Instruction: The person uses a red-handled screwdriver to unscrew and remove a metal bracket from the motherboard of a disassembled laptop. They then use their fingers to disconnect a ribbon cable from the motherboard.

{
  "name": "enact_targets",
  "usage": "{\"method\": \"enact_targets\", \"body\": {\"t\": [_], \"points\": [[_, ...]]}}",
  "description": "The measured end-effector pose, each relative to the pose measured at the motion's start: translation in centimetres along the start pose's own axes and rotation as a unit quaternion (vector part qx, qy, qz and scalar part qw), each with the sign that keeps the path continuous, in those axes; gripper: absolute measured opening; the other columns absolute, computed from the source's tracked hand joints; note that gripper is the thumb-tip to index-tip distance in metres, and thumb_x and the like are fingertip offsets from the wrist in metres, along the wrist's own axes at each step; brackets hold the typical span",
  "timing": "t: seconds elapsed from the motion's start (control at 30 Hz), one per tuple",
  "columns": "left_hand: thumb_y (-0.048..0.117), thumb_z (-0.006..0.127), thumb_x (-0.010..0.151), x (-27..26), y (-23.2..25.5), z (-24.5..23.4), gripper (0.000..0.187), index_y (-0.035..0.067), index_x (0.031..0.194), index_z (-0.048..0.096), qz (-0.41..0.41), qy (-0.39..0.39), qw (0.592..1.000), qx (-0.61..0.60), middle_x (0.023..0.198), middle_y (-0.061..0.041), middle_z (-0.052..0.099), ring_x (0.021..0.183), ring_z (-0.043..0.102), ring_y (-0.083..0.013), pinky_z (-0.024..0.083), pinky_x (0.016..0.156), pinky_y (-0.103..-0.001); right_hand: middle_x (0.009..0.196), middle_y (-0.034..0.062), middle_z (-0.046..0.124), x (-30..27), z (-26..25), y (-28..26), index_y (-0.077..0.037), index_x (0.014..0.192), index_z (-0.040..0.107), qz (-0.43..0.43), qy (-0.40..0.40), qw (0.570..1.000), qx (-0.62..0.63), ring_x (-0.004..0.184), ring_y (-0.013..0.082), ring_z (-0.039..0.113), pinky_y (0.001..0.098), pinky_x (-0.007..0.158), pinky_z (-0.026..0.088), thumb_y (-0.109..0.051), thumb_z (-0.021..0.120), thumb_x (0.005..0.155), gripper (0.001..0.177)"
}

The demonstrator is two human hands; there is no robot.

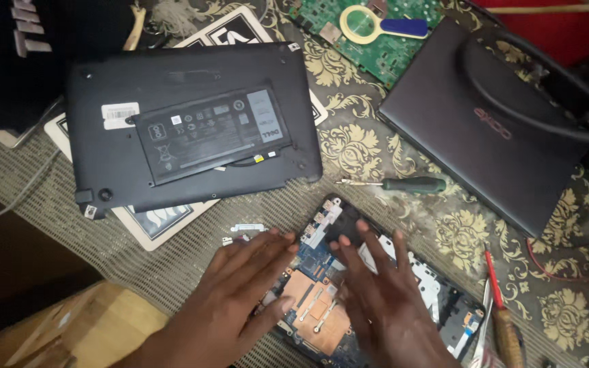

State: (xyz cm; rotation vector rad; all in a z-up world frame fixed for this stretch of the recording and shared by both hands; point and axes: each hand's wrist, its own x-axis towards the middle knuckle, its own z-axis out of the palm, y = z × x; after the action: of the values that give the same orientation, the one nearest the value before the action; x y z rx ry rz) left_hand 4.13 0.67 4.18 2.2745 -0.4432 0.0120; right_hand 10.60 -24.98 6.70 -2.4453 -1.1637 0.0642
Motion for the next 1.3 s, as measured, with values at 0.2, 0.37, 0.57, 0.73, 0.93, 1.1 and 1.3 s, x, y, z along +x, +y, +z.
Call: {"method": "enact_targets", "body": {"t": [0.2,0.37,0.57,0.73,0.93,1.1,1.3], "points": [[0.035,0.042,0.108,3.9,-2.0,1.1,0.057,0.003,0.155,0.041,-0.011,-0.026,0.994,-0.102,0.159,-0.012,0.049,0.147,0.044,-0.0279,0.027,0.108,-0.043,0.157,0.0128,0.053,0.3,1.5,-1.1,0.003,0.159,0.017,0.026,0.026,0.999,0.033,0.157,0.0366,0.03,0.0636,0.128,0.012,-0.016,0.056,0.102,0.072],[0.024,0.048,0.107,3.9,-3.0,2.3,0.049,0.008,0.153,0.045,0.004,0.017,0.992,-0.127,0.155,-0.007,0.055,0.142,0.051,-0.0261,0.027,0.105,-0.042,0.157,0.0215,0.051,1.2,1.1,-1.7,0.006,0.159,0.011,0.033,0.016,0.995,0.098,0.153,0.0366,0.04,0.0659,0.127,0.01,-0.017,0.047,0.105,0.068],[0.023,0.047,0.107,3.8,-2.7,2.3,0.047,0.006,0.151,0.047,0.022,0.035,0.991,-0.127,0.154,-0.01,0.057,0.142,0.052,-0.0275,0.031,0.104,-0.042,0.152,0.0226,0.057,1.2,1.3,-1.6,0.008,0.158,0.009,0.052,0.004,0.988,0.147,0.151,0.0338,0.045,0.0639,0.127,0.008,-0.017,0.046,0.104,0.069],[0.02,0.051,0.107,3.7,-2.8,2.4,0.049,0.006,0.153,0.042,0.05,0.044,0.994,-0.092,0.157,-0.01,0.053,0.143,0.053,-0.0302,0.033,0.105,-0.045,0.156,0.0225,0.052,1.6,0.9,-1.3,0.007,0.158,0.013,0.048,0.01,0.992,0.117,0.152,0.0353,0.043,0.0664,0.127,0.008,-0.016,0.045,0.104,0.066],[0.02,0.05,0.107,3.4,-2.7,2.4,0.044,-0.001,0.146,0.052,0.068,0.044,0.996,-0.045,0.154,-0.015,0.054,0.145,0.048,-0.0334,0.031,0.105,-0.048,0.142,0.0179,0.066,4.2,-1.8,0.2,-0.001,0.161,0.005,0.036,0.033,0.995,0.083,0.137,0.0383,0.061,0.0624,0.129,0.011,-0.016,0.052,0.104,0.076],[0.024,0.048,0.108,3.4,-2.8,2.5,0.044,-0.002,0.144,0.052,0.07,0.017,0.997,-0.037,0.158,-0.018,0.049,0.146,0.043,-0.0351,0.03,0.106,-0.049,0.151,0.0126,0.06,5.9,-1.1,2.0,0.004,0.16,-0.001,0.018,-0.023,0.999,0.04,0.154,0.0413,0.036,0.0632,0.127,0.014,0.002,0.048,0.095,0.082],[0.021,0.047,0.107,3.7,-2.4,2.1,0.041,-0.004,0.138,0.058,0.076,0.039,0.995,-0.042,0.152,-0.02,0.055,0.144,0.046,-0.0341,0.031,0.104,-0.049,0.151,0.0102,0.06,6.0,-0.7,2.2,0.005,0.16,0.007,0.019,-0.03,0.998,0.047,0.152,0.0386,0.04,0.0649,0.127,0.015,0.004,0.045,0.092,0.078]]}}
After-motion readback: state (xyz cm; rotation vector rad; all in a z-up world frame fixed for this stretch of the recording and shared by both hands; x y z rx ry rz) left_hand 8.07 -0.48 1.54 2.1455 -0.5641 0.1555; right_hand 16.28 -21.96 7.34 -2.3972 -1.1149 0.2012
